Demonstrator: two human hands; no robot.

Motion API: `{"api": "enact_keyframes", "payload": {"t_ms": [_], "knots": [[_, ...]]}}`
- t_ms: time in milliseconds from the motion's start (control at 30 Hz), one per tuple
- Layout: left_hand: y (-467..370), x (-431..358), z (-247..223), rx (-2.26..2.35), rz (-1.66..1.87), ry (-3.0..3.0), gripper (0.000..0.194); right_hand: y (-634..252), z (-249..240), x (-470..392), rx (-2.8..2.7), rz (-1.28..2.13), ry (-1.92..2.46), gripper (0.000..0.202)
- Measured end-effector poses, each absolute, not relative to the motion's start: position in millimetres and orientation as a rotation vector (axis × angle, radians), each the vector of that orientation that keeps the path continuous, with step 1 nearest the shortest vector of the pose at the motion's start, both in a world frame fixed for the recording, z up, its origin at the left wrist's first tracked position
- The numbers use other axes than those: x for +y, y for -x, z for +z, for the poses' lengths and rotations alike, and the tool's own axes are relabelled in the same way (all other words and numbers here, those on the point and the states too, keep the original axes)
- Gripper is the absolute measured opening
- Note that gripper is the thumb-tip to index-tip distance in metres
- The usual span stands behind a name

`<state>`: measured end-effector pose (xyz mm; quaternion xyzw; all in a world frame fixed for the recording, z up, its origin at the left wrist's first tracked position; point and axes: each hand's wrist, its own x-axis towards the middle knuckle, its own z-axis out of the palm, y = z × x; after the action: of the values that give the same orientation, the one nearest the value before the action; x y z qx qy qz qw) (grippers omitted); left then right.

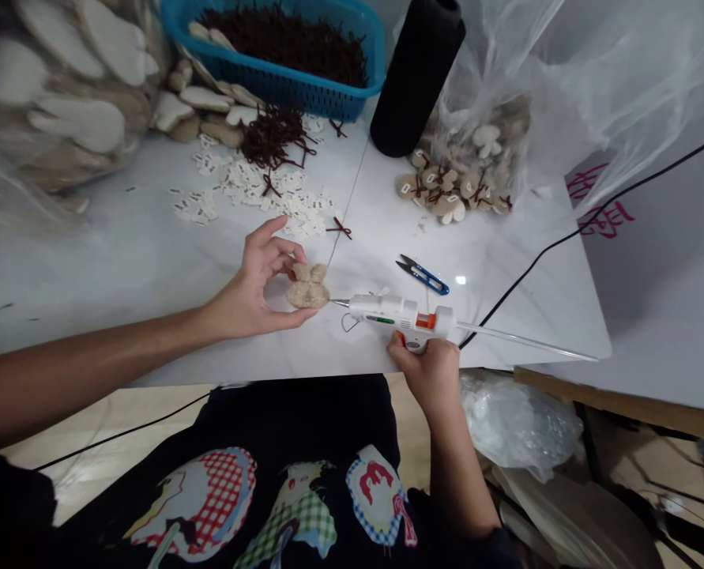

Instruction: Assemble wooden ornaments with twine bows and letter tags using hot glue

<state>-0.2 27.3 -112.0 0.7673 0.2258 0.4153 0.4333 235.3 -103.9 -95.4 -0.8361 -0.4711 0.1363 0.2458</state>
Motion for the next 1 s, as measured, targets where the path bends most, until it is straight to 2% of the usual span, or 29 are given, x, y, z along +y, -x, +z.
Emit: {"api": "enact_keyframes", "payload": {"t_ms": [267,433,567,833,1000], "knots": [[4,28,-109,0.527,1.038,-1.794,0.099,-256,-91,-102,-1.220,0.234,2.329,0.046],[4,28,-112,0.576,0.938,-1.645,0.100,-324,-91,-81,-1.096,-0.111,2.516,0.050],[5,30,-113,0.691,0.841,-1.549,0.103,-377,-105,-55,-1.054,-0.260,2.600,0.046],[8,31,-112,0.808,0.728,-1.691,0.113,-408,-121,-25,-1.073,-0.256,2.650,0.047],[17,38,-109,0.888,0.918,-2.082,0.094,-407,-126,-39,-1.138,-0.368,2.467,0.060]]}}
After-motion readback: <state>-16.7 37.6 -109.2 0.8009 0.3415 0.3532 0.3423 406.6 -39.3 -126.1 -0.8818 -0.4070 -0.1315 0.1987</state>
